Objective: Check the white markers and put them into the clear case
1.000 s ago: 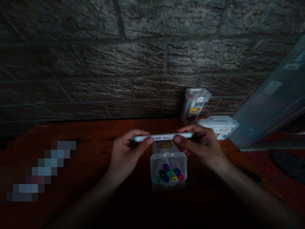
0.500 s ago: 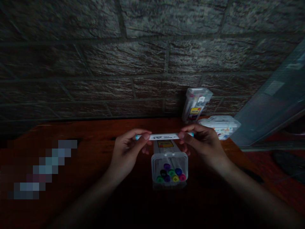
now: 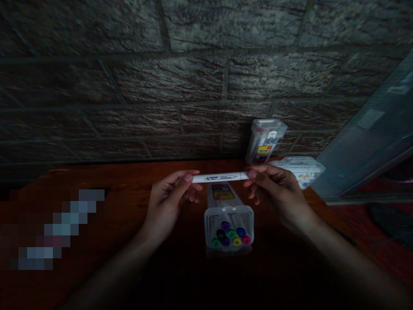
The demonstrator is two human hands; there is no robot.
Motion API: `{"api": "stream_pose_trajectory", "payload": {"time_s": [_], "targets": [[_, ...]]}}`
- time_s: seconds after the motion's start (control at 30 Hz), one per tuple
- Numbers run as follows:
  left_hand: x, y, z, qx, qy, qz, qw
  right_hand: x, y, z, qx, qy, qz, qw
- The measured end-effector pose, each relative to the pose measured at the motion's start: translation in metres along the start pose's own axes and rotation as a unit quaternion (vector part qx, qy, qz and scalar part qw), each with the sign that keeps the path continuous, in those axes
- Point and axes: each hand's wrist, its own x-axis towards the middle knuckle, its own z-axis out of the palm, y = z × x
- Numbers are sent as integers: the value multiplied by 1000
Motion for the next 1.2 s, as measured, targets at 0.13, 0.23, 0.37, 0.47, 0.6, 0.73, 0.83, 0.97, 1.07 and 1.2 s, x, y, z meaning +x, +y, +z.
{"api": "stream_pose_trajectory", "payload": {"time_s": [0.13, 0.23, 0.37, 0.47, 0.6, 0.73, 0.83, 0.97, 1.07, 1.2], "targets": [[-1, 2, 1, -28, -6, -4, 1000, -1, -3, 0, 3, -5, 7, 1000], [-1, 3, 2, -40, -12, 4, 999, -1, -4, 1, 17, -8, 12, 1000], [-1, 5, 2, -53, -15, 10, 998, -1, -3, 0, 46, -17, 14, 999], [-1, 5, 2, -67, -17, 8, 998, -1, -3, -2, 61, -26, 12, 998], [-1, 5, 0, -78, -22, 4, 997, -1, -2, -3, 76, -38, 12, 996], [-1, 6, 0, -91, -23, 1, 996, 0, -2, -4, 90, -46, 15, 995], [-2, 7, -1, -101, -27, -1, 995, 0, -3, -3, 100, -52, 17, 994], [-2, 9, -1, -110, -29, -7, 993, 0, -5, -3, 114, -62, 19, 991], [-1, 10, 0, -119, -32, -9, 992, -1, -6, -3, 122, -68, 22, 990], [-1, 13, 2, -131, -33, -15, 991, -1, -8, -3, 129, -69, 26, 989]]}}
